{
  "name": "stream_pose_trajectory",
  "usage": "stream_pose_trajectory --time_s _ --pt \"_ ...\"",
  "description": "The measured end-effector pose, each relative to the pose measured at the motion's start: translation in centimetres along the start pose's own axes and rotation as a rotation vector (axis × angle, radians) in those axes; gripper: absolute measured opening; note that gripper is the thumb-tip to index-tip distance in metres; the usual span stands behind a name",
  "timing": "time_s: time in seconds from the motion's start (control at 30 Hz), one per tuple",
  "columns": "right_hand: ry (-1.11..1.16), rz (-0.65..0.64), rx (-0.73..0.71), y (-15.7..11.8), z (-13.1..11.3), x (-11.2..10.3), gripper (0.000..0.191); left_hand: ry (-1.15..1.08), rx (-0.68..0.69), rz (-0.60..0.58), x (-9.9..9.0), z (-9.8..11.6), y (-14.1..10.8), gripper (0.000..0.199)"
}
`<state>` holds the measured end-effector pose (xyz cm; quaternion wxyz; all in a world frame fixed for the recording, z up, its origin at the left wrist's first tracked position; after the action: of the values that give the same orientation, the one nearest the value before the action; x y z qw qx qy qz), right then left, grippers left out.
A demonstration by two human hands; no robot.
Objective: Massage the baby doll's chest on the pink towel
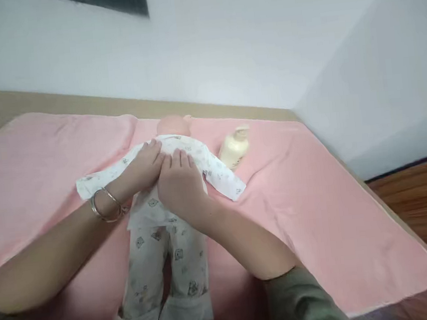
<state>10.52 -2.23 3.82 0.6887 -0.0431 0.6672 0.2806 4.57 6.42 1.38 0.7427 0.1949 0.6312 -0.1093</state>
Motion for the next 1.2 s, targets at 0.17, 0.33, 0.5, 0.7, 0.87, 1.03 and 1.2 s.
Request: stream_pose_trajectory --time_s 0.17,0.33,0.5,0.7,0.87,1.03,1.2 --pt "0.147 -0.081 0.057 2.1 3.0 2.2 0.056 0.02 0.023 0.028 -0.6 0.4 -0.6 0.046" --pt "0.228 -0.129 0.192 3.2 6.9 3.5 0.059 0.028 -0.094 0.122 -1.5 2.2 -3.6 0.055" --pt "0.185 -0.21 0.247 3.1 7.4 3.2 0.064 0.003 0.058 0.114 -1.7 3.6 -4.0 0.053" --pt "0.066 -0.216 -0.009 0.9 1.9 -0.3 0.058 -0.15 -0.03 -0.009 -1.6 0.8 -0.8 0.04" --pt "0.102 -0.139 0.024 0.2 0.0 -0.6 0.058 -0.371 -0.154 -0.055 -1.2 -0.9 0.2 0.036" --pt "0.258 -0.076 0.218 1.7 2.7 1.5 0.062 -0.425 -0.202 -0.01 -0.2 -1.7 0.6 0.05" --pt "0.389 -0.082 0.219 2.8 5.0 3.2 0.07 -0.49 -0.253 0.087 0.5 -2.4 0.4 0.06"
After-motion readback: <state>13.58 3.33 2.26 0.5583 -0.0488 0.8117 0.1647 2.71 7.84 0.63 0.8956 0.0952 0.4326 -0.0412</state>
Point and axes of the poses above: each hand's wrist, its own y-axis towards the middle knuckle, its own x-axis out of the palm, z = x × y, the point moved 8 cm from there along y, towards the middle knuckle, and after that the axes turned 11 degrees about -x, right-handed, at the moved point
